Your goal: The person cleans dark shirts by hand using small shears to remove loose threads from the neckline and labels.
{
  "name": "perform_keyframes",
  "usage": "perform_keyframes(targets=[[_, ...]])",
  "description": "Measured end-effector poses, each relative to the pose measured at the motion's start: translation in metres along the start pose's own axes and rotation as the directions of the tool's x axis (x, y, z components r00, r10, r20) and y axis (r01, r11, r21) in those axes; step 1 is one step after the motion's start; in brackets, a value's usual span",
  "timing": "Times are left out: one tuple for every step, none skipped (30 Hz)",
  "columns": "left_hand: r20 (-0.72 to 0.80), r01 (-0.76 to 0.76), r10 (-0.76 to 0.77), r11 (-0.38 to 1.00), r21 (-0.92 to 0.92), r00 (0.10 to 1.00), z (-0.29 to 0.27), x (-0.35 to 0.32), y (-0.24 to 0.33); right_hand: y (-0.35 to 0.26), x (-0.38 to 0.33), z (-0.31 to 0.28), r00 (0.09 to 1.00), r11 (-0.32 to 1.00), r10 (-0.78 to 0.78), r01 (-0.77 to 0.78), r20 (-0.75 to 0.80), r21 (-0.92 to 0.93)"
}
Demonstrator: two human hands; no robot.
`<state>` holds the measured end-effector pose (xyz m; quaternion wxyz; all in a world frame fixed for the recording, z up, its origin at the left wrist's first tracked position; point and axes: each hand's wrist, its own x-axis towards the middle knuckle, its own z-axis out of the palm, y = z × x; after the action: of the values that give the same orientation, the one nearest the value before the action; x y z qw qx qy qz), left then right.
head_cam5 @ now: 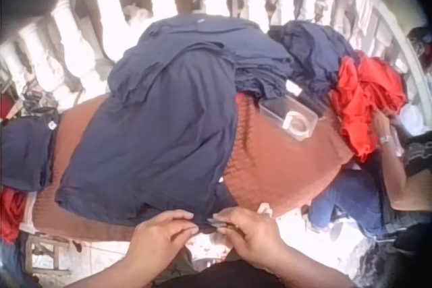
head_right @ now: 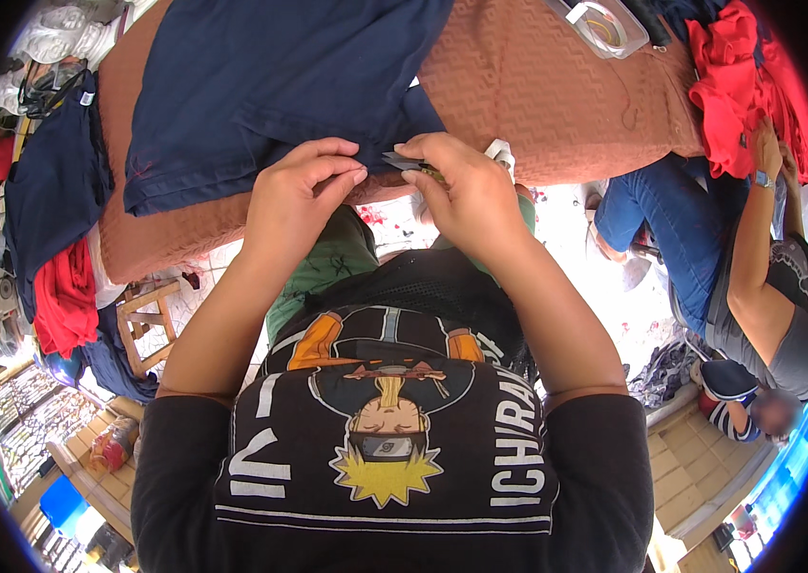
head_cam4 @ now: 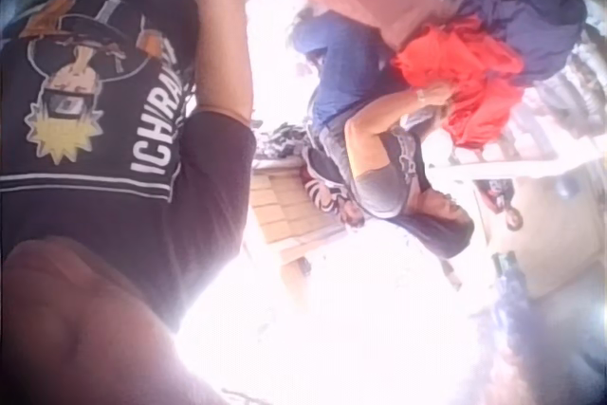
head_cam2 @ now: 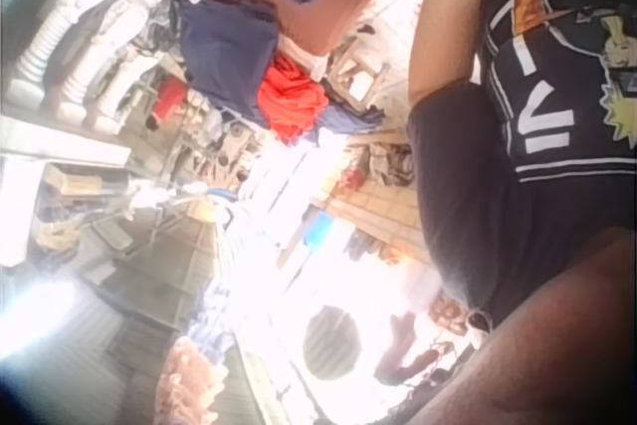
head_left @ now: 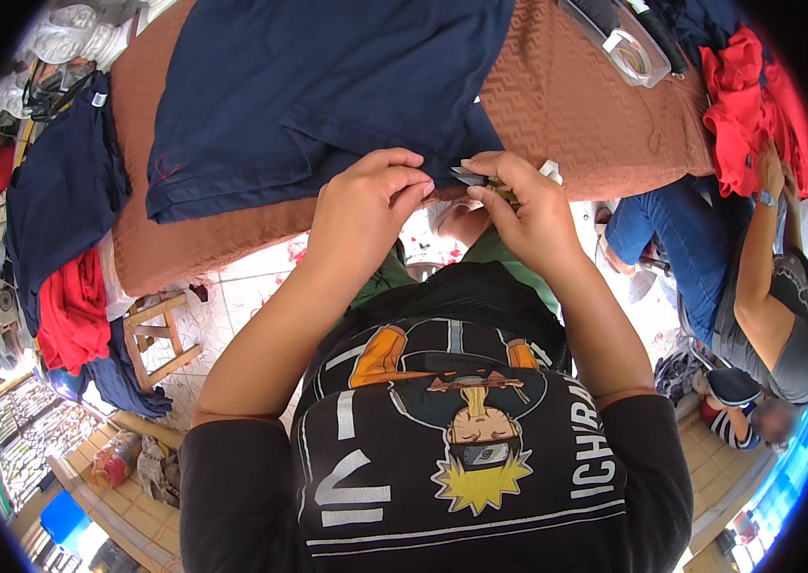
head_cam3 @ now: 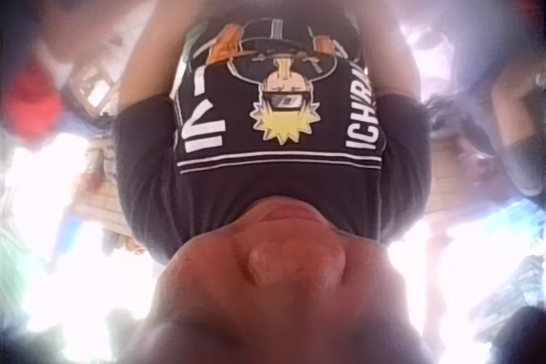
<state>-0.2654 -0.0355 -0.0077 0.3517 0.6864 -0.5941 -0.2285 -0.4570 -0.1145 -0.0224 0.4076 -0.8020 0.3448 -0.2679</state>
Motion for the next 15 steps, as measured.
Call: perform_keyframes(targets=[[0.004, 0.011, -0.011, 1.000, -0.005, 1.000, -0.0004, -0.0002, 0.0009, -0.0010, 0.0012, -0.0004, 1.000, 0.999, -0.022, 0.022, 0.003, -0.025], [0.010, 0.022, -0.022, 1.000, -0.011, 1.000, -0.0004, -0.0003, 0.0026, -0.0022, 0.0019, -0.0008, 0.999, 0.998, -0.043, 0.043, 0.005, -0.051], [0.015, 0.032, -0.032, 0.999, -0.017, 0.999, -0.0005, -0.0005, 0.0035, -0.0030, 0.0023, -0.0007, 0.998, 0.995, -0.064, 0.064, 0.007, -0.076], [0.013, 0.011, -0.012, 1.000, 0.014, 1.000, -0.0008, -0.0004, 0.0030, -0.0033, 0.0030, 0.0000, 0.996, 0.991, -0.086, 0.086, 0.004, -0.106], [0.013, -0.011, 0.010, 0.999, 0.044, 1.000, -0.0010, 0.0004, 0.0021, -0.0034, 0.0041, 0.0008, 0.994, 0.985, -0.106, 0.105, 0.000, -0.136], [0.013, -0.033, 0.032, 0.997, 0.074, 0.999, -0.0011, 0.0008, 0.0017, -0.0034, 0.0051, 0.0017, 0.992, 0.978, -0.127, 0.125, -0.003, -0.166], [0.021, -0.011, 0.009, 0.998, 0.057, 1.000, -0.0012, 0.0011, 0.0034, -0.0029, 0.0059, 0.0032, 0.988, 0.972, -0.152, 0.146, -0.021, -0.186], [0.028, 0.012, -0.013, 0.999, 0.040, 1.000, -0.0014, 0.0019, 0.0062, -0.0017, 0.0068, 0.0050, 0.983, 0.964, -0.178, 0.167, -0.038, -0.206], [0.035, 0.034, -0.035, 0.999, 0.023, 0.999, -0.0015, 0.0022, 0.0079, -0.0012, 0.0073, 0.0058, 0.977, 0.956, -0.204, 0.187, -0.054, -0.226], [0.020, 0.035, -0.035, 0.999, -0.006, 0.999, -0.0013, 0.0019, 0.0078, -0.0015, 0.0075, 0.0054, 0.977, 0.955, -0.205, 0.188, -0.054, -0.231], [0.005, 0.038, -0.038, 0.999, -0.033, 0.999, -0.0008, 0.0007, 0.0069, -0.0018, 0.0077, 0.0054, 0.977, 0.953, -0.207, 0.190, -0.052, -0.234], [-0.010, 0.040, -0.041, 0.997, -0.061, 0.999, -0.0004, -0.0002, 0.0060, -0.0022, 0.0079, 0.0054, 0.977, 0.952, -0.209, 0.192, -0.050, -0.238], [-0.015, 0.036, -0.037, 0.997, -0.066, 0.999, 0.0002, -0.0005, 0.0051, -0.0029, 0.0078, 0.0044, 0.981, 0.958, -0.189, 0.174, -0.047, -0.229], [-0.020, 0.032, -0.033, 0.997, -0.072, 0.999, 0.0009, -0.0008, 0.0041, -0.0038, 0.0073, 0.0029, 0.985, 0.963, -0.168, 0.155, -0.043, -0.220], [-0.025, 0.028, -0.030, 0.997, -0.078, 0.999, 0.0011, -0.0010, 0.0034, -0.0044, 0.0071, 0.0020, 0.988, 0.968, -0.148, 0.137, -0.038, -0.211]])
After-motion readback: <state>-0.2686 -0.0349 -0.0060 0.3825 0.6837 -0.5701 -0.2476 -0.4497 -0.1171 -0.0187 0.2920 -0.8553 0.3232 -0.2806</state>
